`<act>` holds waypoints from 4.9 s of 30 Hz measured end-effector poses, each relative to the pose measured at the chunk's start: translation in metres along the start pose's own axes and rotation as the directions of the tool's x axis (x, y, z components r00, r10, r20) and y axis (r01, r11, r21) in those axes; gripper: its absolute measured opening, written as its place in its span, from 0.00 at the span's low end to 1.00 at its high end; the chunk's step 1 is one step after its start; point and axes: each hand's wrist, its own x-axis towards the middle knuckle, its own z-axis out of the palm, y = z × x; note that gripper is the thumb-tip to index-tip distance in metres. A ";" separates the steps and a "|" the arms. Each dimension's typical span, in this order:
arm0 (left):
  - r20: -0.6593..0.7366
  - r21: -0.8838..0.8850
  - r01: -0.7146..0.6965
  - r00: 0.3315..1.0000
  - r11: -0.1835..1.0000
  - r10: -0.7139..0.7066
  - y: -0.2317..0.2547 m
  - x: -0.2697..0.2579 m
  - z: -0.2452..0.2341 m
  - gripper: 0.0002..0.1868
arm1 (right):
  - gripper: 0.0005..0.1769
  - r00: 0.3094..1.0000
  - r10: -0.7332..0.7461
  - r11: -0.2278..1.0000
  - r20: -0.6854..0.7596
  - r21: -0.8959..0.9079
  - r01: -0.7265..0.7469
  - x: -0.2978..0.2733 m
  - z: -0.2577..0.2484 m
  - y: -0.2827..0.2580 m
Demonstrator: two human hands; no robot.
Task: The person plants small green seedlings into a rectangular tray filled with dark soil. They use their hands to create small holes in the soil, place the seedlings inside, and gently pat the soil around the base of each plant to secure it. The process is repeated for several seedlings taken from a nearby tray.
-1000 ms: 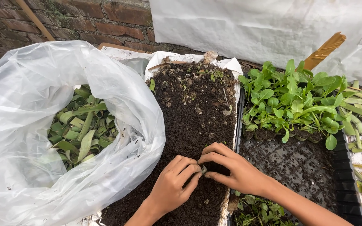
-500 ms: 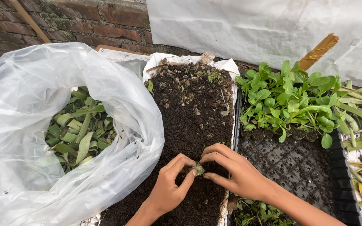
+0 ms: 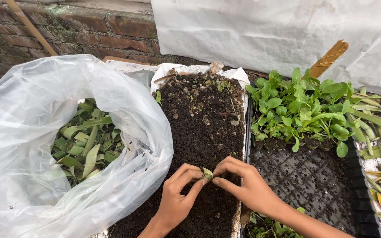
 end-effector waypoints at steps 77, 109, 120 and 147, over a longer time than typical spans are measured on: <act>0.432 0.637 -0.433 0.886 0.638 0.169 -0.032 -0.020 -0.005 0.21 | 0.14 0.816 -0.505 0.659 0.280 -0.486 0.574 0.017 0.006 0.043; 0.623 0.476 -0.509 0.771 0.717 0.134 0.018 -0.021 0.090 0.13 | 0.20 0.996 -0.068 0.574 0.059 -0.814 0.087 -0.105 -0.001 0.125; 0.489 0.516 -0.356 0.869 0.779 0.073 0.022 -0.023 0.097 0.07 | 0.09 0.992 -0.126 0.665 0.028 -0.740 0.105 -0.103 -0.010 0.113; 0.515 0.025 0.757 0.551 0.653 -0.657 0.054 -0.007 0.130 0.25 | 0.09 0.908 0.275 0.961 -0.316 0.102 -0.256 -0.101 -0.070 0.049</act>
